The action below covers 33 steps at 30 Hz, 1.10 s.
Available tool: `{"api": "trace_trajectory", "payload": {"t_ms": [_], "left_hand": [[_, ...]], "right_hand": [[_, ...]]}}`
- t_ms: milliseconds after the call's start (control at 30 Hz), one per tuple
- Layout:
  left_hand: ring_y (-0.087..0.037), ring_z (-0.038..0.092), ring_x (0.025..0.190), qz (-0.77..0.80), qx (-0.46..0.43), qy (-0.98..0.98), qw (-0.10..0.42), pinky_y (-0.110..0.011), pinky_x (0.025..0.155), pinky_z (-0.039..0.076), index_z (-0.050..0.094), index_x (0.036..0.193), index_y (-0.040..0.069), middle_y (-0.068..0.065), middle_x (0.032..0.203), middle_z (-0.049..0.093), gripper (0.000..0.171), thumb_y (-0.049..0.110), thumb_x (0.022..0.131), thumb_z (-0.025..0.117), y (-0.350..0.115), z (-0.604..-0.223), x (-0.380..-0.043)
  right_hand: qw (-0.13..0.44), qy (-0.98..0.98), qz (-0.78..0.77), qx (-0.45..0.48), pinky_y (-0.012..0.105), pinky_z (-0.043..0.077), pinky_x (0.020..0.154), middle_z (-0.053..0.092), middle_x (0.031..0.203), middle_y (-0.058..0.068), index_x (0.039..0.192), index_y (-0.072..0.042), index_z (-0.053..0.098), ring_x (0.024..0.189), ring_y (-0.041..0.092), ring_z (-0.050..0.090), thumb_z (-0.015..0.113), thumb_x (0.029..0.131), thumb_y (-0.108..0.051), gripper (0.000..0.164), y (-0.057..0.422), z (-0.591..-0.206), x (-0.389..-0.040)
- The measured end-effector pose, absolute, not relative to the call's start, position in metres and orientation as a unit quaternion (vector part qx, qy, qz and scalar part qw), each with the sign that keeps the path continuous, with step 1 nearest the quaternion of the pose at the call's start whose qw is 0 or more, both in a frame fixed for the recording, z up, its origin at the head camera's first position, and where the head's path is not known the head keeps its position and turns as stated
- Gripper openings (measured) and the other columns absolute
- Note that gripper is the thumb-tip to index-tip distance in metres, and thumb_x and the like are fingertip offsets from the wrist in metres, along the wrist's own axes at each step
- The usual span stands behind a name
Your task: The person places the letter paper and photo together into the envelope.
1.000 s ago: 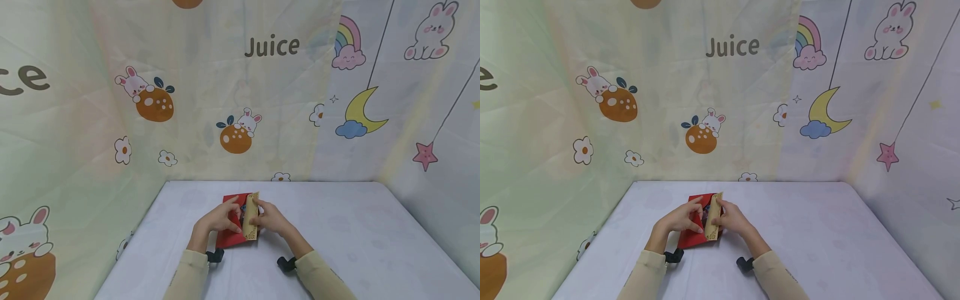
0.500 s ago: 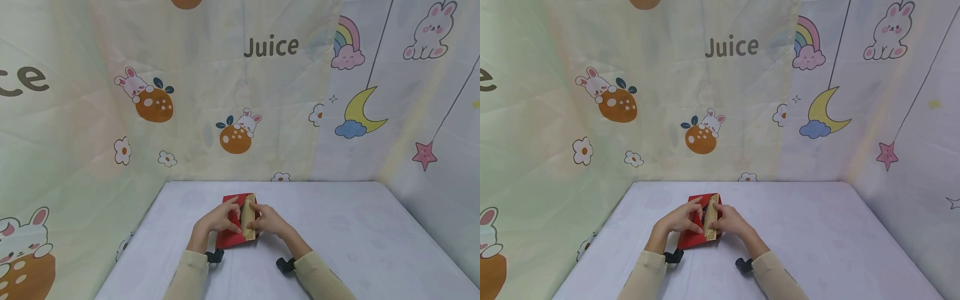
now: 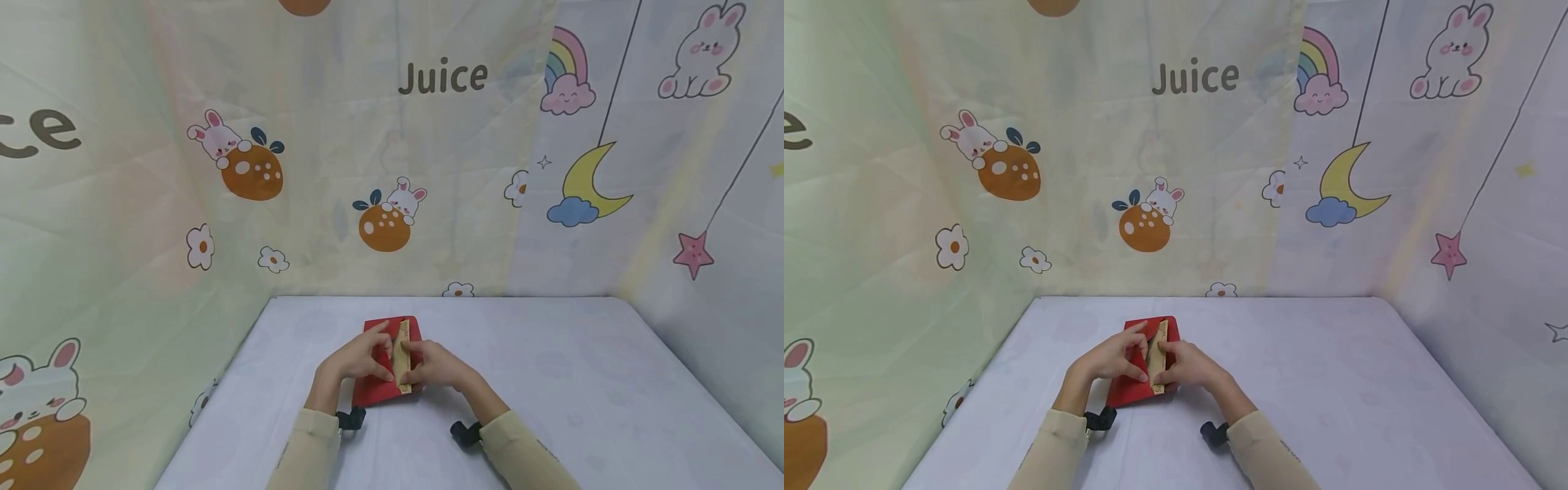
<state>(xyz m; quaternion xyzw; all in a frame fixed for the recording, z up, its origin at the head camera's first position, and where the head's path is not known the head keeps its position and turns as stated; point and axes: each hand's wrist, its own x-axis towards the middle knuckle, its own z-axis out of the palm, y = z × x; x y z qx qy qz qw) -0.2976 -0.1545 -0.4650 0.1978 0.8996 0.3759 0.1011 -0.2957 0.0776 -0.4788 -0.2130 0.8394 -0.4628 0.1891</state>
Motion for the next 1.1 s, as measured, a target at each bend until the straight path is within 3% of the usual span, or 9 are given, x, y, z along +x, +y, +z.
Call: {"api": "trace_trajectory", "payload": {"t_ms": [200, 433, 500, 600, 733, 800, 967, 1033, 1100], "left_hand": [[-0.040, 0.026, 0.157, 0.373, 0.197, 0.901, 0.100, -0.058, 0.109, 0.051, 0.065, 0.091, 0.024, -0.006, 0.172, 0.028, 0.032, 0.022, 0.076, 0.094, -0.1547, -0.4663, -0.2970], [-0.039, 0.027, 0.157, 0.374, 0.194, 0.901, 0.100, -0.055, 0.105, 0.055, 0.065, 0.091, 0.025, -0.004, 0.172, 0.028, 0.033, 0.021, 0.075, 0.094, -0.1545, -0.4649, -0.2964], [-0.040, 0.029, 0.156, 0.374, 0.196, 0.901, 0.100, -0.055, 0.104, 0.055, 0.065, 0.091, 0.026, -0.005, 0.172, 0.028, 0.033, 0.021, 0.075, 0.094, -0.1545, -0.4647, -0.2964], [-0.040, 0.030, 0.155, 0.372, 0.197, 0.901, 0.100, -0.055, 0.104, 0.055, 0.064, 0.090, 0.027, -0.007, 0.172, 0.029, 0.034, 0.021, 0.075, 0.094, -0.1545, -0.4645, -0.2964], [-0.040, 0.028, 0.156, 0.375, 0.192, 0.901, 0.102, -0.056, 0.105, 0.054, 0.066, 0.092, 0.027, -0.004, 0.172, 0.028, 0.033, 0.020, 0.076, 0.093, -0.1542, -0.4645, -0.2966], [-0.040, 0.028, 0.157, 0.376, 0.193, 0.900, 0.102, -0.057, 0.106, 0.053, 0.066, 0.093, 0.026, -0.004, 0.172, 0.028, 0.033, 0.020, 0.076, 0.093, -0.1541, -0.4648, -0.2968], [-0.042, 0.029, 0.156, 0.379, 0.203, 0.897, 0.100, -0.060, 0.109, 0.050, 0.066, 0.094, 0.022, -0.006, 0.172, 0.028, 0.032, 0.020, 0.077, 0.093, -0.1547, -0.4655, -0.2968], [-0.042, 0.028, 0.156, 0.382, 0.205, 0.896, 0.099, -0.061, 0.110, 0.049, 0.066, 0.094, 0.021, -0.007, 0.172, 0.028, 0.031, 0.019, 0.077, 0.093, -0.1550, -0.4657, -0.2967], [-0.042, 0.028, 0.156, 0.384, 0.207, 0.895, 0.098, -0.062, 0.111, 0.047, 0.066, 0.092, 0.021, -0.007, 0.172, 0.027, 0.031, 0.019, 0.077, 0.093, -0.1553, -0.4658, -0.2965]], "right_hand": [[0.188, 0.839, -0.451, -0.238, 0.032, 0.062, 0.073, 0.064, 0.131, 0.008, 0.154, -0.009, 0.050, 0.102, 0.021, 0.060, 0.089, 0.083, -0.029, 0.083, 0.0756, -0.4791, -0.2952], [0.193, 0.833, -0.451, -0.258, 0.030, 0.057, 0.069, 0.071, 0.107, 0.009, 0.154, -0.006, 0.049, 0.071, 0.018, 0.067, 0.088, 0.085, -0.022, 0.081, 0.0735, -0.4786, -0.2928], [0.183, 0.835, -0.454, -0.252, 0.029, 0.060, 0.070, 0.070, 0.120, 0.014, 0.154, -0.005, 0.048, 0.071, 0.016, 0.069, 0.088, 0.084, -0.022, 0.082, 0.0731, -0.4790, -0.2926], [0.168, 0.838, -0.457, -0.247, 0.029, 0.062, 0.073, 0.069, 0.126, 0.016, 0.154, -0.006, 0.048, 0.074, 0.015, 0.073, 0.088, 0.084, -0.021, 0.082, 0.0726, -0.4795, -0.2925], [0.159, 0.836, -0.456, -0.259, 0.029, 0.062, 0.075, 0.072, 0.111, 0.013, 0.150, -0.008, 0.054, 0.076, 0.014, 0.073, 0.087, 0.085, -0.021, 0.074, 0.0725, -0.4801, -0.2933], [0.160, 0.835, -0.455, -0.264, 0.029, 0.062, 0.076, 0.072, 0.112, 0.012, 0.148, -0.009, 0.057, 0.078, 0.014, 0.073, 0.087, 0.086, -0.022, 0.070, 0.0726, -0.4808, -0.2934], [0.168, 0.831, -0.457, -0.270, 0.029, 0.061, 0.080, 0.052, 0.156, 0.014, 0.141, -0.011, 0.065, 0.090, 0.016, 0.070, 0.085, 0.088, -0.025, 0.058, 0.0718, -0.4827, -0.2927], [0.169, 0.830, -0.454, -0.276, 0.028, 0.060, 0.080, 0.038, 0.167, 0.011, 0.139, -0.013, 0.066, 0.097, 0.018, 0.067, 0.084, 0.089, -0.027, 0.055, 0.0712, -0.4832, -0.2926], [0.170, 0.832, -0.446, -0.283, 0.027, 0.059, 0.080, 0.036, 0.168, 0.010, 0.139, -0.015, 0.067, 0.107, 0.020, 0.062, 0.083, 0.090, -0.030, 0.054, 0.0705, -0.4836, -0.2926]]}}
